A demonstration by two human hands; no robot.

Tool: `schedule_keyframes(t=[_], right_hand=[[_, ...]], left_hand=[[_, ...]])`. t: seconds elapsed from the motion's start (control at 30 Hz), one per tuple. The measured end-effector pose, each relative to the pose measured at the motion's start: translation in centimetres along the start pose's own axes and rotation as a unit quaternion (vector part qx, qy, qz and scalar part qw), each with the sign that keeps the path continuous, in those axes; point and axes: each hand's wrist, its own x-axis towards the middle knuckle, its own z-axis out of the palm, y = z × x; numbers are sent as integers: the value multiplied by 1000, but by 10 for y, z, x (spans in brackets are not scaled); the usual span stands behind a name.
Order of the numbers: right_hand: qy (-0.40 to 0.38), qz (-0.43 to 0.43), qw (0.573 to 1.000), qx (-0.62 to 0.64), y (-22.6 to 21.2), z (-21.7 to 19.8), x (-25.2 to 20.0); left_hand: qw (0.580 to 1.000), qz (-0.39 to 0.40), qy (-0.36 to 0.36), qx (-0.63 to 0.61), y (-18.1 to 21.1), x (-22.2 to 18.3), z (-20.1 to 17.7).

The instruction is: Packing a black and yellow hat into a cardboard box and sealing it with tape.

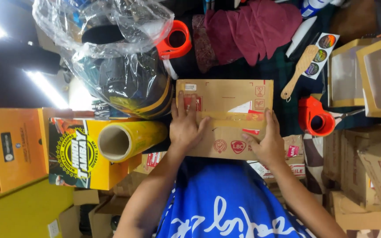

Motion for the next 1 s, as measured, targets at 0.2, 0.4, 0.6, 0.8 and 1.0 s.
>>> schedule_keyframes(t=[0.2, 0.4, 0.6, 0.8, 1.0], right_hand=[[58, 92, 922, 372, 62, 37, -19], [-1, 270, 716, 644, 66, -2, -25], [16, -65, 721, 690, 67, -60, -7], [-100, -86, 693, 709, -35, -125, 18], [-157, -7, 732, 663, -157, -143, 10]], left_hand=[[915, -274, -77, -286, 1, -20, -19], [929, -6, 50, -367, 29, -25, -88], [903, 60, 97, -414, 48, -19, -221], [816, 60, -7, -574, 6, -41, -268], [760, -5, 76, -645, -41, -106, -270]])
